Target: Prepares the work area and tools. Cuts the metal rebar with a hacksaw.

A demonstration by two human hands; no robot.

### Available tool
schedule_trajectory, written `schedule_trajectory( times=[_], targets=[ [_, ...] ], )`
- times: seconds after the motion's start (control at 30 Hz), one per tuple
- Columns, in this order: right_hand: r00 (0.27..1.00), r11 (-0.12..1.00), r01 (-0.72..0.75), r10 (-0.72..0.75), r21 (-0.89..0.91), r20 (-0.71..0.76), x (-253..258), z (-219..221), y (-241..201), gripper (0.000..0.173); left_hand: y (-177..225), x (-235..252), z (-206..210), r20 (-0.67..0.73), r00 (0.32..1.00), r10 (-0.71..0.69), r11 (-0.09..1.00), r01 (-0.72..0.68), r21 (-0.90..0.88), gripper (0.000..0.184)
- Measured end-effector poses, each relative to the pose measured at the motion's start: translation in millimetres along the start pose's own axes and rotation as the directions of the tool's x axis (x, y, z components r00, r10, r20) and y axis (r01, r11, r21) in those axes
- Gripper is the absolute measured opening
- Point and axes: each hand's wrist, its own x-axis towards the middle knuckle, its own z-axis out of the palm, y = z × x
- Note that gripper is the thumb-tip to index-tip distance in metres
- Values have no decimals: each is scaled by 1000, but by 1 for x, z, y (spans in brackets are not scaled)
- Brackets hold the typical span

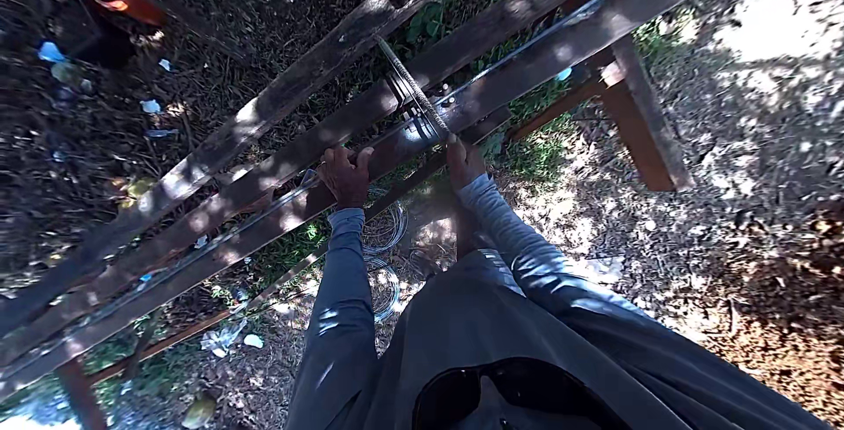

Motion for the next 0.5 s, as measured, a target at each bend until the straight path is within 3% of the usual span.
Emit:
schedule_trajectory(
  times=[0.3,0.5],
  targets=[
    [999,996,-38,40,75,-26,10,-1,-7,76,6,13,-8,67,997,42,998,-45,45,65],
    [997,994,-54,59,98,-52,5,5,-7,72,10,12,3,-17,1000,-12,996,13,88,66]
  ],
)
